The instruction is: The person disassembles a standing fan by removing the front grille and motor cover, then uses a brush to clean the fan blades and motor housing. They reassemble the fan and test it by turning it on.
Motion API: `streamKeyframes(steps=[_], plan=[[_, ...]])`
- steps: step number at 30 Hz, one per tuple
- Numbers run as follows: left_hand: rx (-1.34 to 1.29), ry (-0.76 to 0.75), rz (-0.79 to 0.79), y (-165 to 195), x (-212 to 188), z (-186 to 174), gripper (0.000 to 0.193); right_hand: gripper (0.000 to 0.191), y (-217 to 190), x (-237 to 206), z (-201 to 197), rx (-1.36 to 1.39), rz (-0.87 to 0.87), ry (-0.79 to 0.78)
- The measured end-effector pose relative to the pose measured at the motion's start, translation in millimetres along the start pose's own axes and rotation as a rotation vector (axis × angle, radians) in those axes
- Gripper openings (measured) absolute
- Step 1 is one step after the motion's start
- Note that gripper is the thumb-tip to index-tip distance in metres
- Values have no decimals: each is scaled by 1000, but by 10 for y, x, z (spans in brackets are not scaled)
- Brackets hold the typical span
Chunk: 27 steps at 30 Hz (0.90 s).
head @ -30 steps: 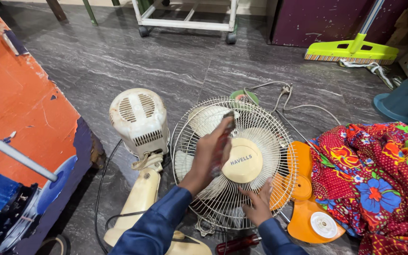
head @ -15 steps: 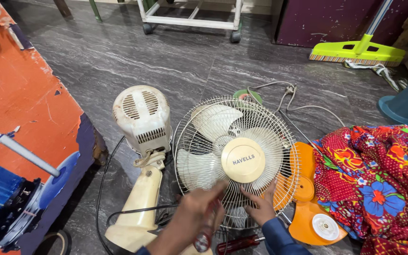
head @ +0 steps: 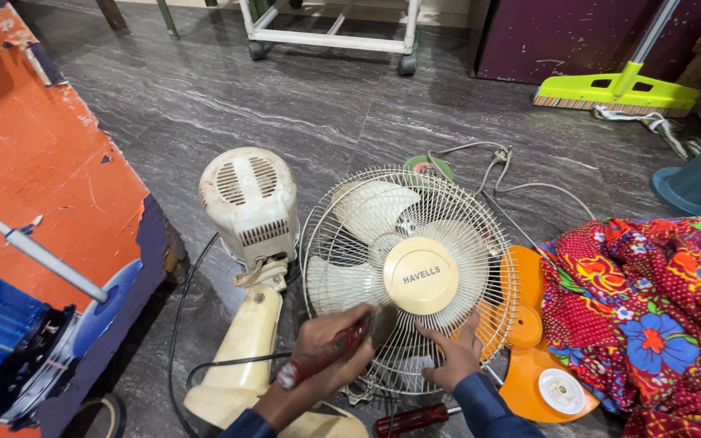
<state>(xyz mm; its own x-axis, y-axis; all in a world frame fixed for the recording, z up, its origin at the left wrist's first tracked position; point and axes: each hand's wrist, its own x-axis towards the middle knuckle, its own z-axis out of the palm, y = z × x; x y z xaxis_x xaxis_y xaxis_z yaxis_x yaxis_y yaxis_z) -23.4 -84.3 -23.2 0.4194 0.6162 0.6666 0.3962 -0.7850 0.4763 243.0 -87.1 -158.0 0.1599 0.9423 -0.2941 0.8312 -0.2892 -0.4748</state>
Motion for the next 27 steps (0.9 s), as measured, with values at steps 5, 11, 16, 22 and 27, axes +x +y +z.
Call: streamKeyframes(steps=[5, 11, 16, 22, 27], plan=[[1, 126, -114, 51, 141, -61, 38, 96, -5, -17, -8, 22, 29, -39], [-133, 176, -502, -173, 546, -138, 43, 94, -72, -51, -82, -5, 51, -81], [-219, 151, -447, -195, 427, -159, 18, 92, -97, -71, -95, -9, 56, -71], [-257, 78, -820, -151, 437, -143, 30, 88, -102, -46, -98, -16, 82, -101], [-342, -103, -700, -185, 318, -127, 42, 87, -97, -21, -85, -20, 82, -82]])
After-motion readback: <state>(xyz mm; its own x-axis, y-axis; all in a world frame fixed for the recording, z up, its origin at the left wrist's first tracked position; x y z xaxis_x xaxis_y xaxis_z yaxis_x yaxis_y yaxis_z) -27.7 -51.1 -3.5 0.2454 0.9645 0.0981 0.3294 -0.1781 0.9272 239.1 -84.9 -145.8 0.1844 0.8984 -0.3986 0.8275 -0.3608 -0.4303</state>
